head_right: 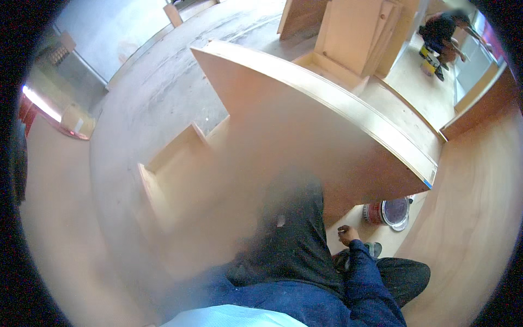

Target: Applying and smoothing wood filler on a wooden board using putty knives.

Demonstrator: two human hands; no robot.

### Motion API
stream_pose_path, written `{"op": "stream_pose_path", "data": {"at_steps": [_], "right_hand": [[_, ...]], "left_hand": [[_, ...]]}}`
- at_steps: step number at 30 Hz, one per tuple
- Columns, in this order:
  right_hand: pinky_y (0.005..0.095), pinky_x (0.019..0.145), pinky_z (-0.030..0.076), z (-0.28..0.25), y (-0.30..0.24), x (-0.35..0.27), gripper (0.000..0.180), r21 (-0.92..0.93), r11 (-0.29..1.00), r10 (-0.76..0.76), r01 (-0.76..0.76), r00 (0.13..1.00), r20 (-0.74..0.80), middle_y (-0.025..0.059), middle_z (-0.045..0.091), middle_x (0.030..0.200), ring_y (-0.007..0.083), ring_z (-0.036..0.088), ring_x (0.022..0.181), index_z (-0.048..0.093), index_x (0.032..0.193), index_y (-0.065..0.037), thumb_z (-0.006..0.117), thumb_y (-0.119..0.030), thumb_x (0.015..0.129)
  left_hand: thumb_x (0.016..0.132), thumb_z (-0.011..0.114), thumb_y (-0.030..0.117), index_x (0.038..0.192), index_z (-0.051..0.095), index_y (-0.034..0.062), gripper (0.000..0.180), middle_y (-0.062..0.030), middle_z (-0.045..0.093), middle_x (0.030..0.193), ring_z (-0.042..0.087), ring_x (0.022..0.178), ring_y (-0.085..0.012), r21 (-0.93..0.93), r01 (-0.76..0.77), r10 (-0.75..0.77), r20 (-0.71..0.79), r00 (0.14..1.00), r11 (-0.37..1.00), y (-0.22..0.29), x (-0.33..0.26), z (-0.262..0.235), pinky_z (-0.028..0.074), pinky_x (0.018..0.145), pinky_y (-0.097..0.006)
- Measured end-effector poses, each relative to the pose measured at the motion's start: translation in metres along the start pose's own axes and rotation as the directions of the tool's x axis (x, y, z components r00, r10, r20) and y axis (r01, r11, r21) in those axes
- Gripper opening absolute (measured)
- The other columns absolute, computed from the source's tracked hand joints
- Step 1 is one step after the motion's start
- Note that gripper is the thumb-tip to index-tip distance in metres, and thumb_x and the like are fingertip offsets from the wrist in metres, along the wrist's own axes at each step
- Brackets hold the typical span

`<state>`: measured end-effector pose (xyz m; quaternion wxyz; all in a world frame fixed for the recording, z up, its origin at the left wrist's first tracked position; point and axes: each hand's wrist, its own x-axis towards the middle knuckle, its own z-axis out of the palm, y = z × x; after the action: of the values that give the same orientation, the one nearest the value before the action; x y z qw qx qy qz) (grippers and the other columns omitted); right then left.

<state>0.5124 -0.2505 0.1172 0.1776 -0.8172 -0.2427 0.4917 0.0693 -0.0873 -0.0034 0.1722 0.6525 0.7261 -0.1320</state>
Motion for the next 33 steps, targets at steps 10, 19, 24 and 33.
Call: {"op": "stream_pose_path", "data": {"at_steps": [10, 19, 24, 33], "right_hand": [[0.0327, 0.068, 0.056, -0.003, -0.009, -0.009, 0.036, -0.023, 0.999, -0.033, 0.031, 0.997, -0.070, 0.0147, 0.070, 0.087, 0.0211, 0.071, 0.072, 0.065, 0.115, 0.001, 0.056, -0.015, 0.084], [0.0330, 0.069, 0.056, -0.006, -0.009, -0.011, 0.036, -0.001, 1.000, -0.013, 0.013, 0.997, -0.077, 0.0160, 0.071, 0.089, 0.0214, 0.071, 0.072, 0.065, 0.114, 0.002, 0.057, -0.014, 0.082], [0.0332, 0.069, 0.056, -0.005, -0.009, -0.012, 0.036, 0.010, 1.000, 0.013, -0.012, 0.996, -0.092, 0.0164, 0.071, 0.089, 0.0217, 0.071, 0.072, 0.066, 0.113, 0.002, 0.058, -0.014, 0.081], [0.0368, 0.076, 0.055, -0.009, 0.005, 0.001, 0.032, -0.256, 0.962, -0.144, 0.098, 0.976, -0.165, 0.0175, 0.071, 0.093, 0.0272, 0.070, 0.082, 0.067, 0.110, -0.002, 0.058, -0.018, 0.084]], "left_hand": [[0.084, 0.062, 0.030, 0.128, 0.048, 0.0176, 0.048, -0.0177, 0.049, 0.124, 0.055, 0.111, -0.0354, -0.097, -0.029, 0.047, 0.195, 0.980, 0.995, -0.008, 0.011, -0.030, 0.045, 0.092, -0.047], [0.094, 0.045, 0.030, 0.127, 0.049, 0.0255, 0.033, -0.0090, 0.051, 0.124, 0.053, 0.115, -0.0255, 0.201, -0.153, 0.141, 0.072, 0.987, 0.968, -0.023, 0.010, 0.003, 0.041, 0.090, -0.052], [0.095, 0.044, 0.028, 0.127, 0.048, 0.0255, 0.032, -0.0063, 0.051, 0.127, 0.054, 0.116, -0.0247, 0.291, -0.132, 0.096, 0.135, 0.986, 0.948, -0.020, 0.021, -0.002, 0.042, 0.090, -0.050], [0.091, 0.053, 0.026, 0.104, 0.047, 0.0117, 0.020, -0.0187, 0.066, 0.087, 0.066, 0.086, -0.0359, -0.346, -0.314, 0.402, 0.222, 0.888, 0.884, -0.003, 0.024, -0.039, 0.053, 0.072, -0.044]]}}
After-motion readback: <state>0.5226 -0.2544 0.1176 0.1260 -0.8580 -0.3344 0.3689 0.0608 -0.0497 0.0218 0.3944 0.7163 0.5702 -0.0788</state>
